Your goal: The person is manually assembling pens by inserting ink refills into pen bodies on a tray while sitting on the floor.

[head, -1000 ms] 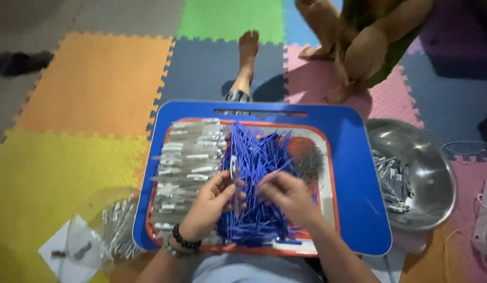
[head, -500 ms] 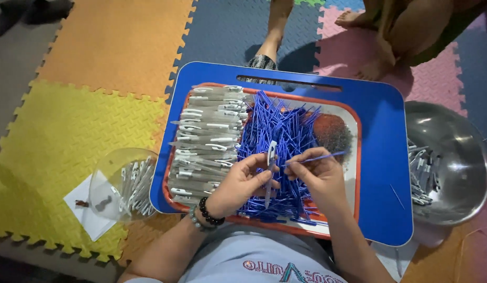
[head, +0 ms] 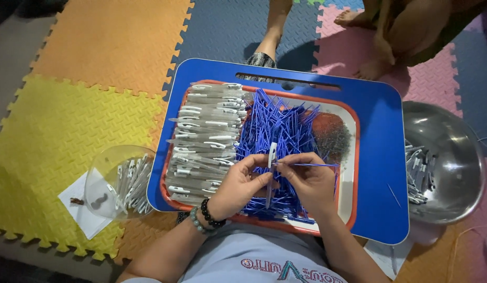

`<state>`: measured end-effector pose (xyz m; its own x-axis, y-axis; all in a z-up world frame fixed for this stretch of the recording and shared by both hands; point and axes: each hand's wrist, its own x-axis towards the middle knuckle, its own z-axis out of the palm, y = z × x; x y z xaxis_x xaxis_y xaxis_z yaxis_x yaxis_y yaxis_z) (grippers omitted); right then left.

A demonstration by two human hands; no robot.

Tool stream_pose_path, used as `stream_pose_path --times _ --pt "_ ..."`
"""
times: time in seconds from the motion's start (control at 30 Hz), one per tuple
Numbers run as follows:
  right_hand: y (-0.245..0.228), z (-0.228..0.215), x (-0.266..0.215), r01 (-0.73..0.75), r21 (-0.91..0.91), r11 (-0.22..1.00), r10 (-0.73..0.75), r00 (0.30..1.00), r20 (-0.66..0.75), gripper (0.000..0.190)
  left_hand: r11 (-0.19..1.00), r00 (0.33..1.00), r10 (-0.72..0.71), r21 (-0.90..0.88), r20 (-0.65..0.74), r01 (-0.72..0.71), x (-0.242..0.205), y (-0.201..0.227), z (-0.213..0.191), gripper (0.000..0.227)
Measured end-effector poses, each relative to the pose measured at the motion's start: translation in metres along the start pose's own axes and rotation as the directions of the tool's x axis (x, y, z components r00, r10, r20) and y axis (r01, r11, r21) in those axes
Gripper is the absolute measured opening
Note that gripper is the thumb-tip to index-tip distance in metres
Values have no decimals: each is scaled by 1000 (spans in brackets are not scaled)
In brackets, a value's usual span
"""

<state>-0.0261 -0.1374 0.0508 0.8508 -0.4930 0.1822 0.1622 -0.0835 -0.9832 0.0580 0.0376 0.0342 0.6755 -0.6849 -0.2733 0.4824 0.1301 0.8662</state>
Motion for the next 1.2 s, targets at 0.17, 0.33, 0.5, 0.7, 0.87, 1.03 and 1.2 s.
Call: stream_pose_path --times 0.17,0.33,0.5,0.7,0.87,1.03,1.2 --pt "6 3 -4 35 -40 999 -36 999 -28 17 999 1000 15 37 -22 -15 0 0 0 44" --pt "15 7 -7 77 -105 991 -83 995 -61 18 999 998 17 48 -66 -14 0 -6 -1 42" --pt "23 12 -6 300 -350 888 -350 933 -87 24 997 995 31 78 -92 -24 -1 -12 -2 42" --pt "20 31 -5 497 -632 595 -657 754 -25 19 995 994 42 97 -103 -32 -1 -6 2 43" --pt "4 -5 6 81 -260 962 -64 995 74 55 999 995 -32 4 -100 32 -2 2 -6 41" --pt "-12 -18 19 -134 -496 858 311 904 293 93 997 993 -62 -48 -100 58 -6 9 -9 43" --pt "6 -18 24 -257 -124 958 276 946 170 27 995 998 -62 75 18 61 -7 -3 -11 42"
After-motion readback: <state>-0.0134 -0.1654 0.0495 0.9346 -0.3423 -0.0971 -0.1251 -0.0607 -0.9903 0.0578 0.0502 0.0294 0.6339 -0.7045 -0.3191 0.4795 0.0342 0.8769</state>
